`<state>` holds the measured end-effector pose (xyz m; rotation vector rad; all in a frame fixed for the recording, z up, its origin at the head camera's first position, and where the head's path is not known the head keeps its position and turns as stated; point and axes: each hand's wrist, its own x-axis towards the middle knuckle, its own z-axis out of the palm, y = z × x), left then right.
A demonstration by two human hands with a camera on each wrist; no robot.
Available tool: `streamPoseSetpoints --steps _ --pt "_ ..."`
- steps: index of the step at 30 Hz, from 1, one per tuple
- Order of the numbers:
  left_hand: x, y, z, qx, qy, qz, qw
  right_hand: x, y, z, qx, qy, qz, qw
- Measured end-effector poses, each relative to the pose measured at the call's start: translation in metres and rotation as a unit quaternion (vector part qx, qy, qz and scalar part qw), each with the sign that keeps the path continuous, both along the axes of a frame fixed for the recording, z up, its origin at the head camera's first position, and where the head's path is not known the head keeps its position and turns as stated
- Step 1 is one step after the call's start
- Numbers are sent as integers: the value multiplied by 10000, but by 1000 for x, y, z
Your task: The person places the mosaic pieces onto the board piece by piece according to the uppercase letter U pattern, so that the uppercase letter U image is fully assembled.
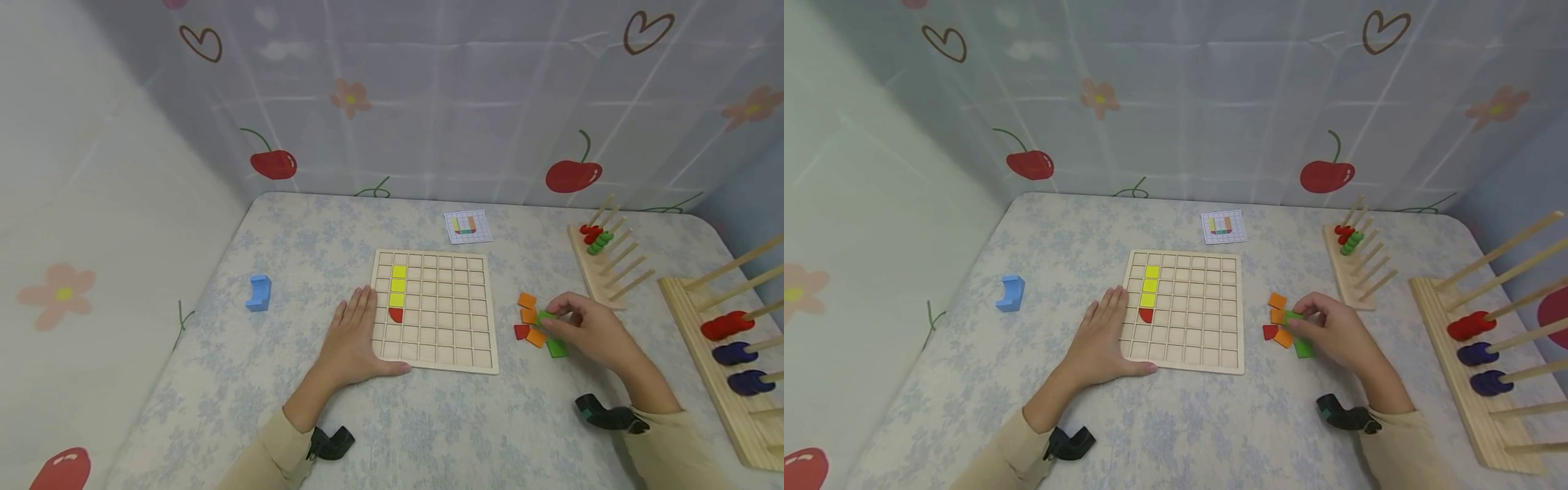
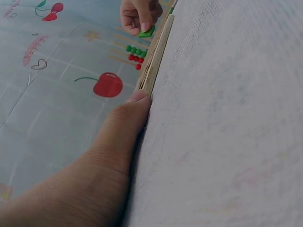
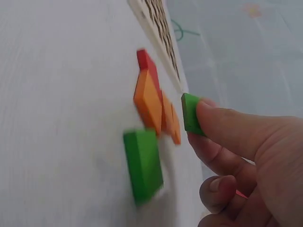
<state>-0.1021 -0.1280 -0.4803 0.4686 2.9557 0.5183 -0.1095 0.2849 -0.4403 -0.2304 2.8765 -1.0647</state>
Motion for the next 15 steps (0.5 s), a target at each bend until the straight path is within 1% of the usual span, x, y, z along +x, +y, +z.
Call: streamPoseSetpoints --steps 4,7,10,13,15 --pt "0 0 0 22 14 4 10000 -7 -18 1 -205 -16 127 9997" --pt "0 0 0 17 -6 1 10000 -13 -33 2 -180 -47 172 9997" --pt "0 0 0 38 4 -2 10000 -18 -51 3 -214 -220 245 9992" --pt "0 0 0 62 54 -10 10000 -23 -70 4 -349 -322 402 9981" --pt "0 0 0 52 50 -10 10000 -25 -83 5 -448 -309 525 9971"
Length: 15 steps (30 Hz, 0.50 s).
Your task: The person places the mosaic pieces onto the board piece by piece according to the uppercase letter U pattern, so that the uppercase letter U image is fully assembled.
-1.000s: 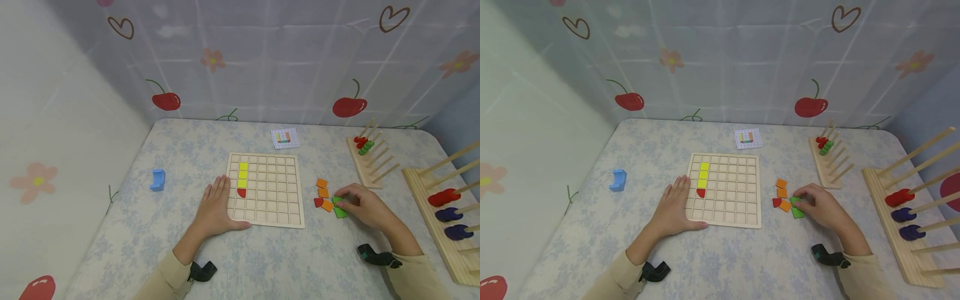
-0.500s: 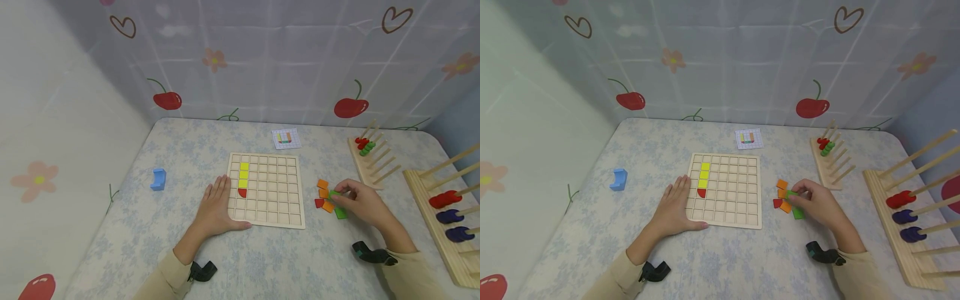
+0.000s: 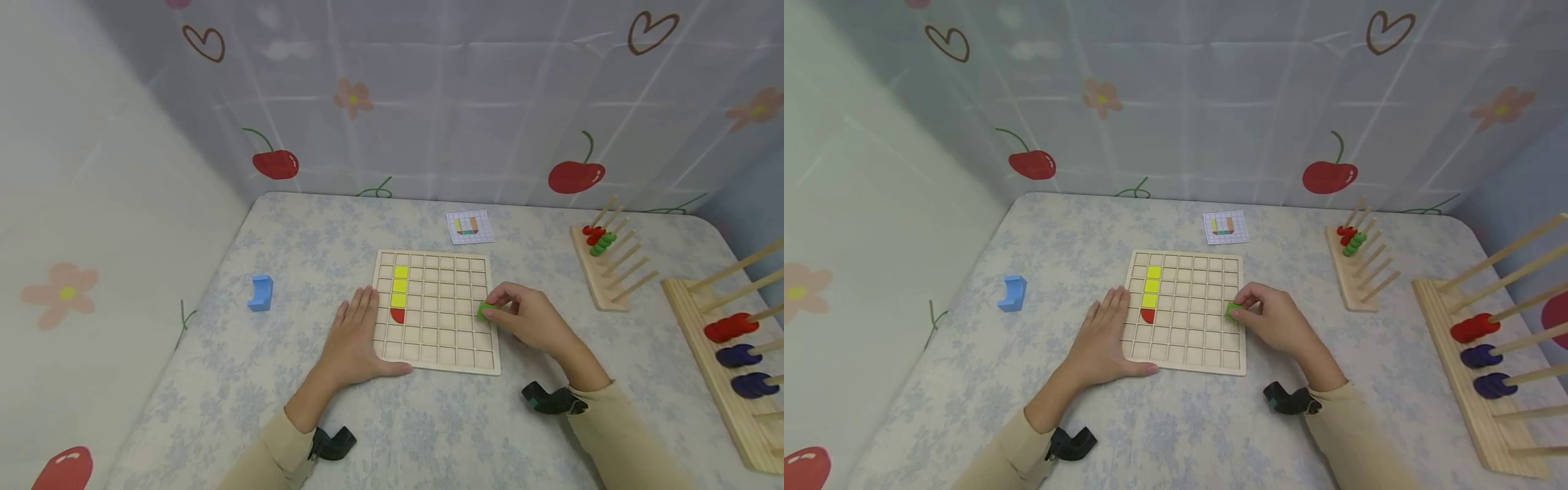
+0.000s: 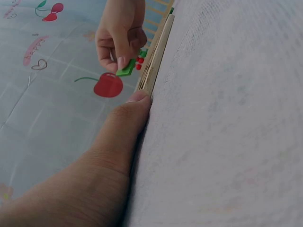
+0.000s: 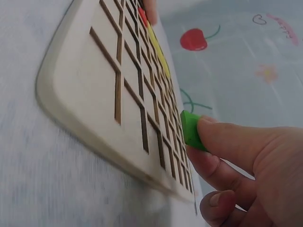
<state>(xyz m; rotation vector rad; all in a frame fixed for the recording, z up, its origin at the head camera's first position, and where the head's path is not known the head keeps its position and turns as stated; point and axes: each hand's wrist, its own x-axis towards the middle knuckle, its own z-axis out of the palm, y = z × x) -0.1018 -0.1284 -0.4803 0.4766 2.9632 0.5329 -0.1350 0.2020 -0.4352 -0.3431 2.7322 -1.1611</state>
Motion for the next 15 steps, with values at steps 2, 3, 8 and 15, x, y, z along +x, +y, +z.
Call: streamPoseSetpoints --steps 2,3,8,15 --pt "0 0 0 -36 -40 3 10000 -2 -12 1 -129 4 110 9999" --pt "0 -1 0 -48 -63 6 10000 -3 -18 1 -168 18 154 9997" --pt "-1 -1 0 -41 -118 19 9999 -7 -44 0 -269 -51 308 9991" --pt "-1 -1 -1 -21 -31 16 10000 -11 -75 -3 -327 -226 419 9983"
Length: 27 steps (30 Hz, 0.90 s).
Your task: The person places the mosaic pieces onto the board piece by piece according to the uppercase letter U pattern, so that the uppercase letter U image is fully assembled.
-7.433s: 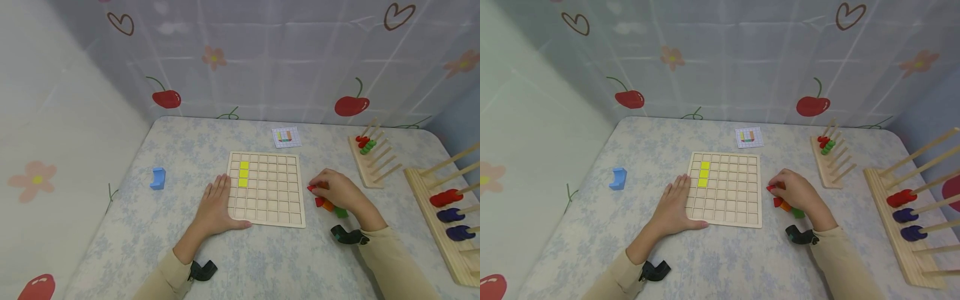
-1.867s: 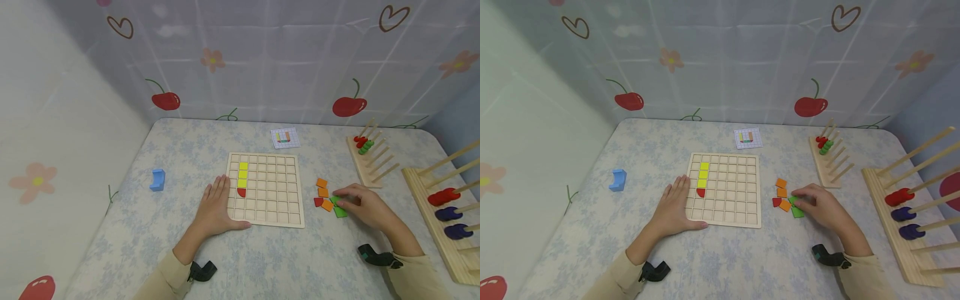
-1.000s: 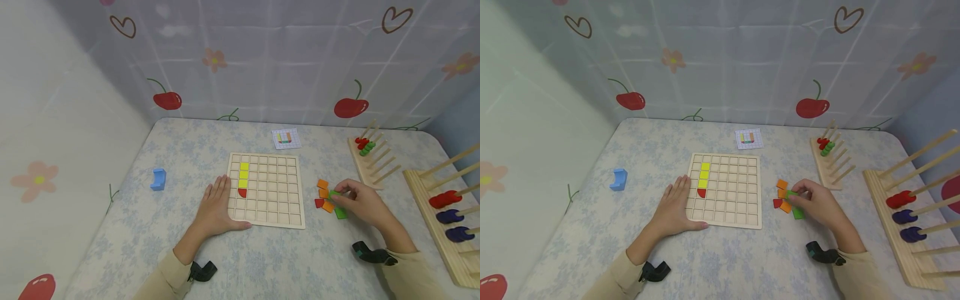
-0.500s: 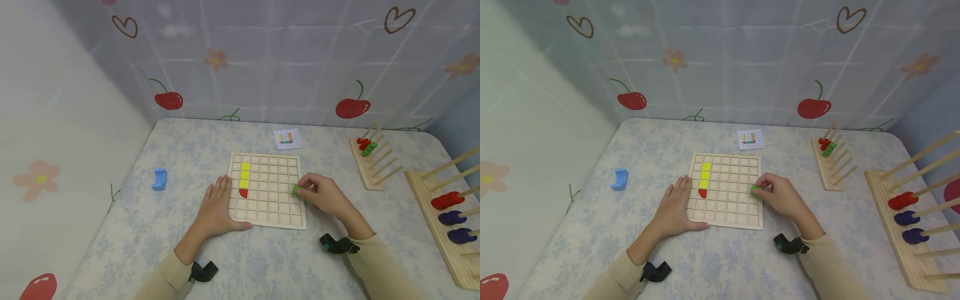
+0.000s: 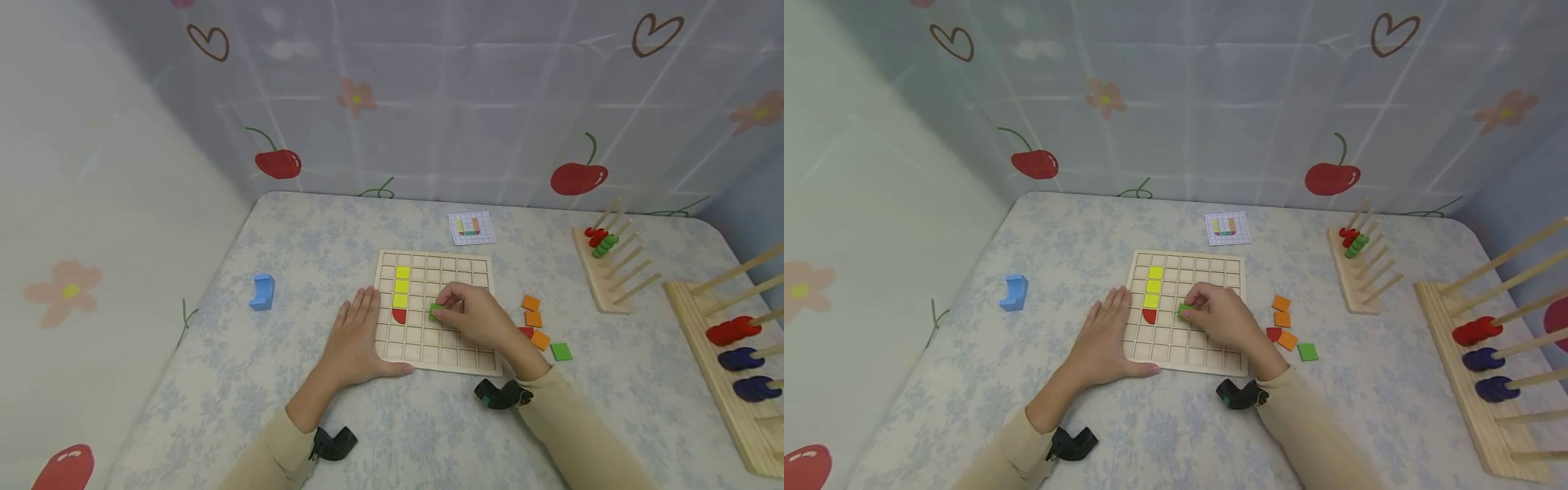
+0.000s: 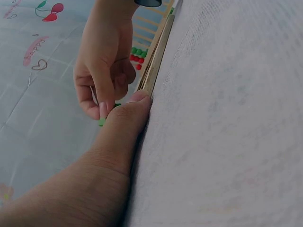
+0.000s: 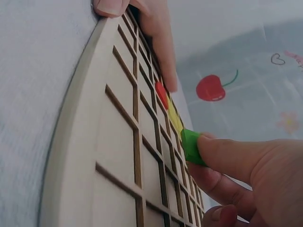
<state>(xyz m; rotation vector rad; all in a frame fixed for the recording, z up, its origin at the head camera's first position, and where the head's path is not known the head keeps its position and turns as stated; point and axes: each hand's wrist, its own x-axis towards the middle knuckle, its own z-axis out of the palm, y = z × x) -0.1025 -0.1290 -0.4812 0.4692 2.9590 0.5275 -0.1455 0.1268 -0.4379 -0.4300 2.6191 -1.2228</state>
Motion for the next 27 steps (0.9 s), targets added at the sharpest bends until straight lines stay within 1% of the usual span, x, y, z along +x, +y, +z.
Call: streamPoseSetpoints --steps 6,12,18,27 --pt "0 0 -1 -13 28 -33 10000 -1 -19 -4 87 103 71 9999" --pt "0 -1 0 15 26 -36 10000 -1 -30 -5 221 168 88 9996" --pt "0 -1 1 26 34 -52 10000 -1 -37 -8 371 177 122 9991" --pt "-1 -1 -1 -19 26 -43 10000 -1 -39 -9 533 395 135 9977"
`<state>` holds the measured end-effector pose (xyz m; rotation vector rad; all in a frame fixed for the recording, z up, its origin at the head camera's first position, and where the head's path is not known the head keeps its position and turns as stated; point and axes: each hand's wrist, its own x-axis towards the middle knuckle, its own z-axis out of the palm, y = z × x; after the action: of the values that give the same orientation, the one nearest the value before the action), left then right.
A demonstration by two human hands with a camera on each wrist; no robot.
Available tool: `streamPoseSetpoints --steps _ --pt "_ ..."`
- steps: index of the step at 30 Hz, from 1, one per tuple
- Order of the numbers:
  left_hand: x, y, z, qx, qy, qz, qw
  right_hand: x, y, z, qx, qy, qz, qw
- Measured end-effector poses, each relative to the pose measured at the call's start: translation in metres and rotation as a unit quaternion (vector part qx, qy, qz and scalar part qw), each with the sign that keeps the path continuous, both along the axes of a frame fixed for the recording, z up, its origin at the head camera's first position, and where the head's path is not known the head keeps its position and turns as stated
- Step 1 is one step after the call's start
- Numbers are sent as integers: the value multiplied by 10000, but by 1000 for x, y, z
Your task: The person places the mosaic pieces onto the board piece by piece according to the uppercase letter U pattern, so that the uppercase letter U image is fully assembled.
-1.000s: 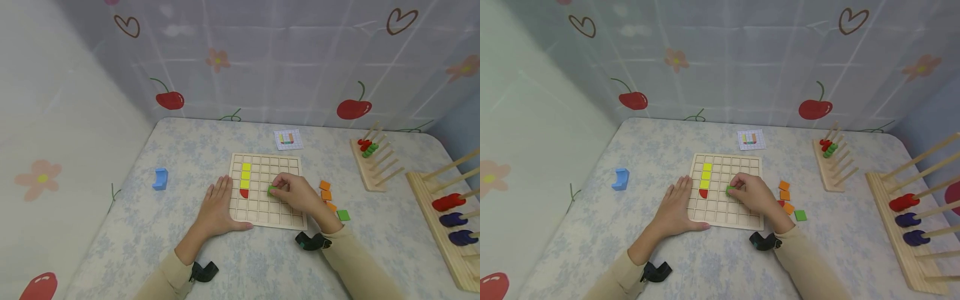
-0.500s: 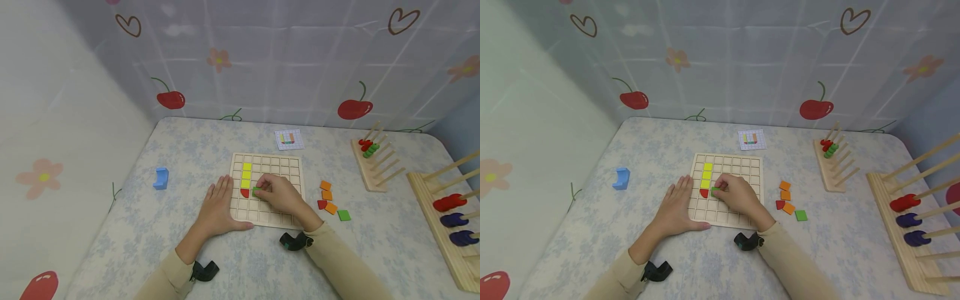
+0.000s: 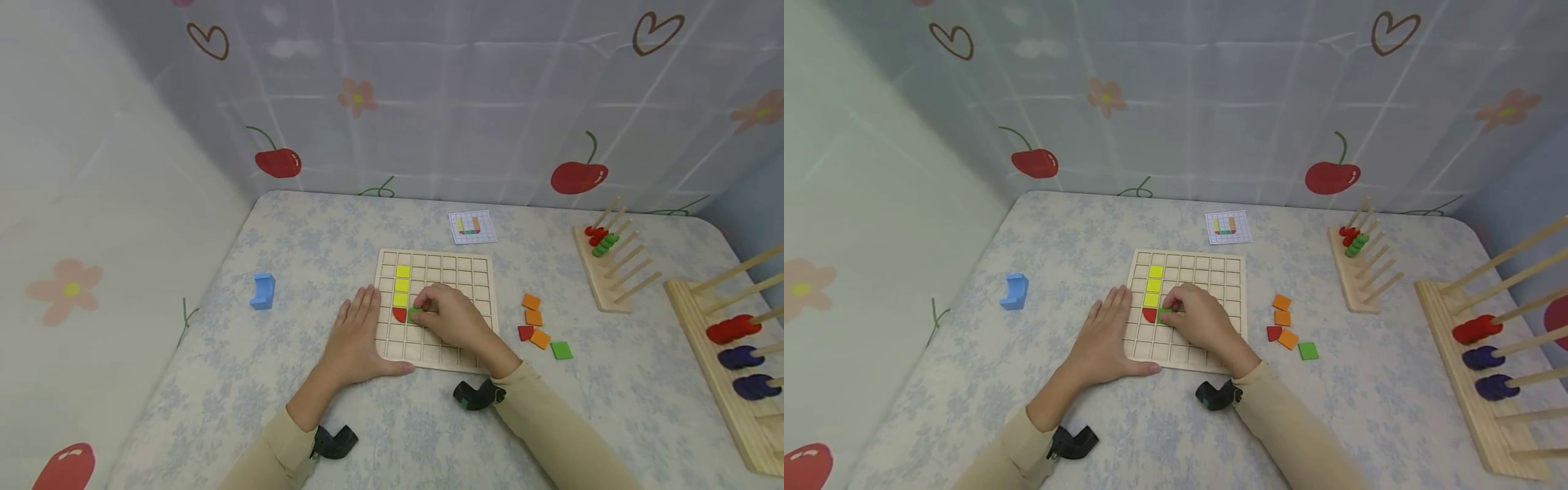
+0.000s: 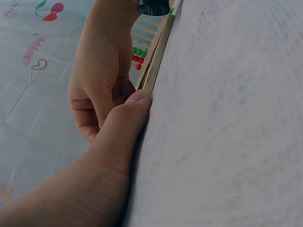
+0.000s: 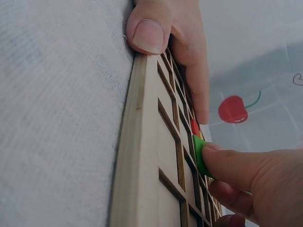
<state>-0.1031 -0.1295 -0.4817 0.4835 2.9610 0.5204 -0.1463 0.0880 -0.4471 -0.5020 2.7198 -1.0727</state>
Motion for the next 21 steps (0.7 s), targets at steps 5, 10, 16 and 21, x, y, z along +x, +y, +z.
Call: streamPoseSetpoints --steps 5,10,16,21 --pt "0 0 1 -28 -44 5 10000 1 0 -2 98 -3 19 10000" --pt "1 1 2 -9 -115 7 9999 4 2 -2 192 47 151 9997" --pt "1 2 1 3 -87 4 10000 7 8 2 185 126 399 9990" --pt "1 2 1 -52 -51 39 10000 8 23 5 22 2 372 9993"
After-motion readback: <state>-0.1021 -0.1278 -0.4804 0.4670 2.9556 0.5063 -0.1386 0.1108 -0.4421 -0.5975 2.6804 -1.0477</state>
